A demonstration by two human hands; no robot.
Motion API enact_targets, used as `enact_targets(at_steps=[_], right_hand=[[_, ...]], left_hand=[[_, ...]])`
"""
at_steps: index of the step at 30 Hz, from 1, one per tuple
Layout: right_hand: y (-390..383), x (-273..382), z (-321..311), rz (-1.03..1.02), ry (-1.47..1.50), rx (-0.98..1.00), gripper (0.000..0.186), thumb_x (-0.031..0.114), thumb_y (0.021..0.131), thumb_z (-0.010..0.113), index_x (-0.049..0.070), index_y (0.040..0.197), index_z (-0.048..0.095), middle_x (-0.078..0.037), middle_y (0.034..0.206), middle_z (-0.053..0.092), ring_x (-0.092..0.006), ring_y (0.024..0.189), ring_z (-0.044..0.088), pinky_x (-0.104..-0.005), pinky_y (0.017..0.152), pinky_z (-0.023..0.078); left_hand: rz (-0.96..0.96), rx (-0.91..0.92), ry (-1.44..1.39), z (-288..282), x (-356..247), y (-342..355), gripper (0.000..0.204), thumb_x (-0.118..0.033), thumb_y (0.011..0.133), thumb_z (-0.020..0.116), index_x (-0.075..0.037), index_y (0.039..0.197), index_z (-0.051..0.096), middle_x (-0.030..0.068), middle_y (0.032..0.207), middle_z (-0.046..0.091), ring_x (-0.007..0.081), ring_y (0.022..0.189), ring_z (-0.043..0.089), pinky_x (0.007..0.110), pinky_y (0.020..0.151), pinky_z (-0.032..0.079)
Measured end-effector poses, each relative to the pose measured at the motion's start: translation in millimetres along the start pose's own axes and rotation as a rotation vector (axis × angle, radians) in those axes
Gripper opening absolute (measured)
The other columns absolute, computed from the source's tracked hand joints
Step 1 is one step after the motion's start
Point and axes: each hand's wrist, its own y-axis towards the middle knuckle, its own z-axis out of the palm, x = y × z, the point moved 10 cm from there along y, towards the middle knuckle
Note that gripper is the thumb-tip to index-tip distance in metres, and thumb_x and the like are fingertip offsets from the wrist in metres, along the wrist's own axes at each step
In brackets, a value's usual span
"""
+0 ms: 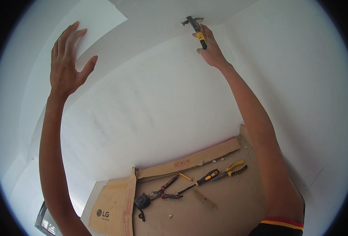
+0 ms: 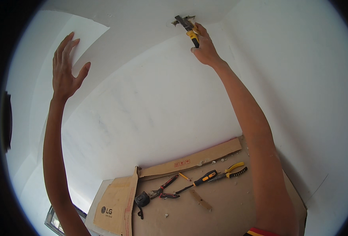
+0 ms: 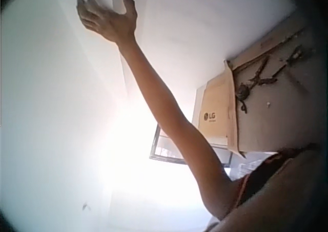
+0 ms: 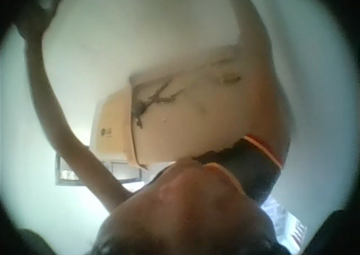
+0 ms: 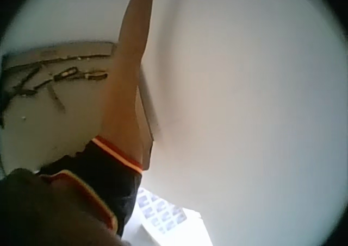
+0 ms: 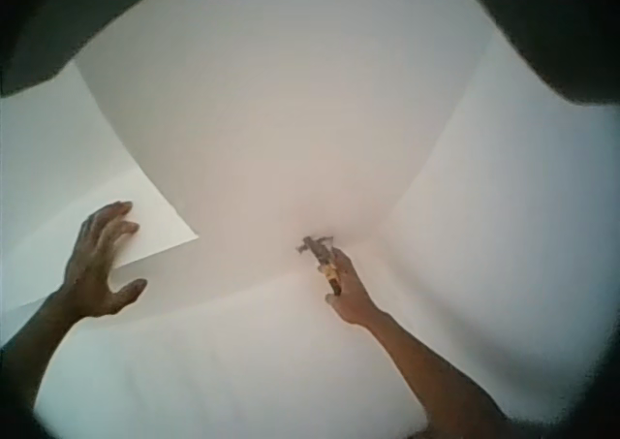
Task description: Installing an electrical outlet box and wiring into a ceiling or wall opening using hand tools.
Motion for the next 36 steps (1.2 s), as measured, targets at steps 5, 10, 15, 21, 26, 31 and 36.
enact_targets(at_steps=[5, 10, 15, 21, 26, 31, 36], right_hand=[[2, 0, 3, 0.036, -0.006, 0.092, 0.067, -0.003, 0.072, 0.056, 0.007, 0.138, 0.052, -0.003, 0.159, 0.017, -0.0288, 0.144, 0.029, -0.0422, 0.117, 0.029], [4, 1, -2, 0.022, -0.31, 0.088, 0.073, -0.002, 0.067, 0.056, 0.011, 0.139, 0.052, -0.003, 0.157, 0.019, -0.0298, 0.142, 0.032, -0.0414, 0.115, 0.032], [7, -4, 1, -0.005, -0.09, 0.125, 0.076, -0.001, 0.066, 0.058, 0.013, 0.14, 0.05, -0.006, 0.157, 0.021, -0.032, 0.141, 0.032, -0.0448, 0.113, 0.035], [13, 3, -3, -0.142, -0.395, 0.093, 0.075, 0.0, 0.065, 0.06, 0.016, 0.138, 0.052, -0.006, 0.151, 0.029, -0.0327, 0.137, 0.039, -0.0425, 0.107, 0.042], [15, 4, -3, -0.061, -0.248, 0.187, 0.052, 0.003, 0.066, 0.062, 0.013, 0.118, 0.061, -0.008, 0.139, 0.039, -0.0317, 0.126, 0.045, -0.0452, 0.101, 0.043], [17, 11, -1, -0.05, -0.425, 0.19, 0.034, 0.003, 0.066, 0.063, 0.012, 0.099, 0.06, -0.008, 0.135, 0.042, -0.0329, 0.116, 0.047, -0.0446, 0.098, 0.042], [23, -5, -2, -0.055, -0.379, 0.186, 0.02, 0.009, 0.068, 0.065, 0.012, 0.087, 0.061, -0.012, 0.129, 0.045, -0.0315, 0.115, 0.047, -0.0456, 0.102, 0.034]], left_hand=[[0.014, -0.016, 0.01, 0, 2, -1, 0.068, -0.041, 0.084, 0.069, -0.019, 0.142, 0.042, 0.0054, 0.155, 0.035, 0.031, 0.14, 0.037, 0.052, 0.112, 0.036], [0.015, -0.032, 0.024, 0, 5, -2, 0.066, -0.043, 0.086, 0.068, -0.02, 0.142, 0.042, 0.0053, 0.154, 0.037, 0.0311, 0.139, 0.038, 0.053, 0.111, 0.037], [0.008, -0.028, 0.017, 1, 6, -3, 0.066, -0.042, 0.085, 0.068, -0.02, 0.142, 0.042, 0.0049, 0.154, 0.037, 0.031, 0.139, 0.038, 0.053, 0.111, 0.038], [0.014, -0.031, 0.03, 0, 5, -2, 0.067, -0.04, 0.085, 0.07, -0.02, 0.142, 0.042, 0.0046, 0.154, 0.037, 0.031, 0.139, 0.038, 0.053, 0.111, 0.038], [0.01, -0.03, 0.023, 2, 4, -2, 0.067, -0.039, 0.085, 0.07, -0.021, 0.142, 0.041, 0.0047, 0.154, 0.037, 0.0313, 0.139, 0.038, 0.053, 0.111, 0.038], [0.0, -0.013, 0.018, 0, 5, -3, 0.065, -0.04, 0.086, 0.068, -0.02, 0.142, 0.042, 0.0053, 0.154, 0.036, 0.0325, 0.139, 0.038, 0.052, 0.112, 0.037], [0.014, -0.024, 0.002, -2, 2, -1, 0.066, -0.042, 0.085, 0.068, -0.021, 0.142, 0.042, 0.0056, 0.155, 0.036, 0.0324, 0.139, 0.037, 0.052, 0.112, 0.037]])
